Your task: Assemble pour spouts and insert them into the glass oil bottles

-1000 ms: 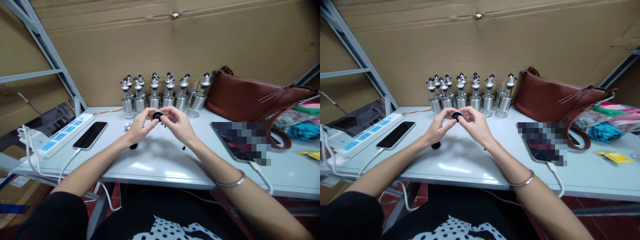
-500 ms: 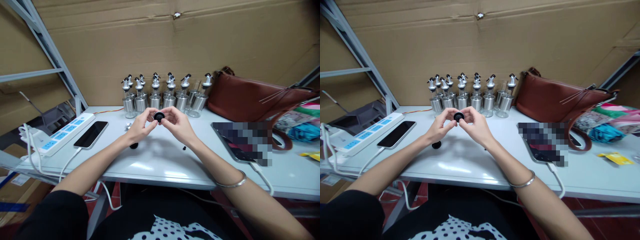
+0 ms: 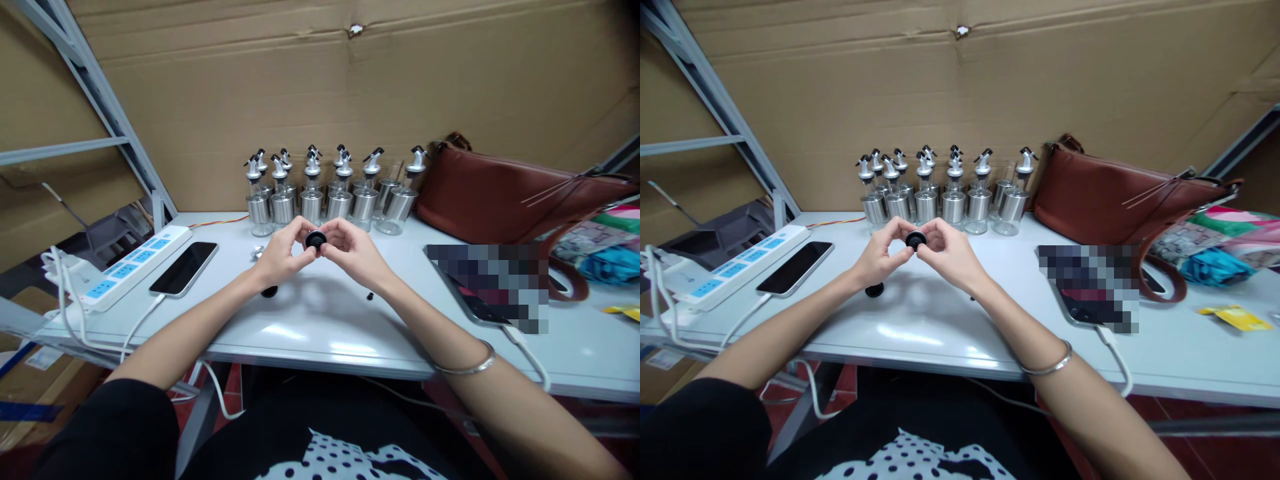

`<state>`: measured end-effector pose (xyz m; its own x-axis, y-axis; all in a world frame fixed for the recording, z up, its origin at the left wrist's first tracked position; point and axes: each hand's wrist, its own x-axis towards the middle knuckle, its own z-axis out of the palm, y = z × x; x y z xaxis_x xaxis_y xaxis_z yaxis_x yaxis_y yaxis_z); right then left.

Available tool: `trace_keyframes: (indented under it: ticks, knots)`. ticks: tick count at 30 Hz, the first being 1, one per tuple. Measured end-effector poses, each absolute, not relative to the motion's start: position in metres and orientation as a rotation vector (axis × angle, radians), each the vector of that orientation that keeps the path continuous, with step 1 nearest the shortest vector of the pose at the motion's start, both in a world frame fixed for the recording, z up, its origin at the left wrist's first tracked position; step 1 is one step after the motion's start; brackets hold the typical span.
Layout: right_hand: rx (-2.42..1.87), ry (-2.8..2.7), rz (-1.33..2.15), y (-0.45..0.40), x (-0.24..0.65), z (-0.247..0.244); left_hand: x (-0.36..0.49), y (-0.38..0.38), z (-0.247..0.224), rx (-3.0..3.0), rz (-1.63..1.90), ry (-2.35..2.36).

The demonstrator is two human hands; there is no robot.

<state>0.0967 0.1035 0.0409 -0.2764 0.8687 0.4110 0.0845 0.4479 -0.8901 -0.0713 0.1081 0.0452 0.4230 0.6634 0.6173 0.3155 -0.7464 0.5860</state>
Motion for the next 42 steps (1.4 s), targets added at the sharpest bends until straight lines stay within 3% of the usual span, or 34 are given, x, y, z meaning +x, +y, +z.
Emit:
trace_keyframes:
  ticks: [28, 42]
  knots:
    - [-0.789, -1.794, 0.853, 0.092, 0.099, 0.050, -0.073, 0.103, 0.050, 2.417, 1.171, 0.785]
    - [-0.726, -1.594, 1.062, 0.106, 0.100, 0.041, -0.071, 0.110, 0.043, 2.472, 1.282, 0.685]
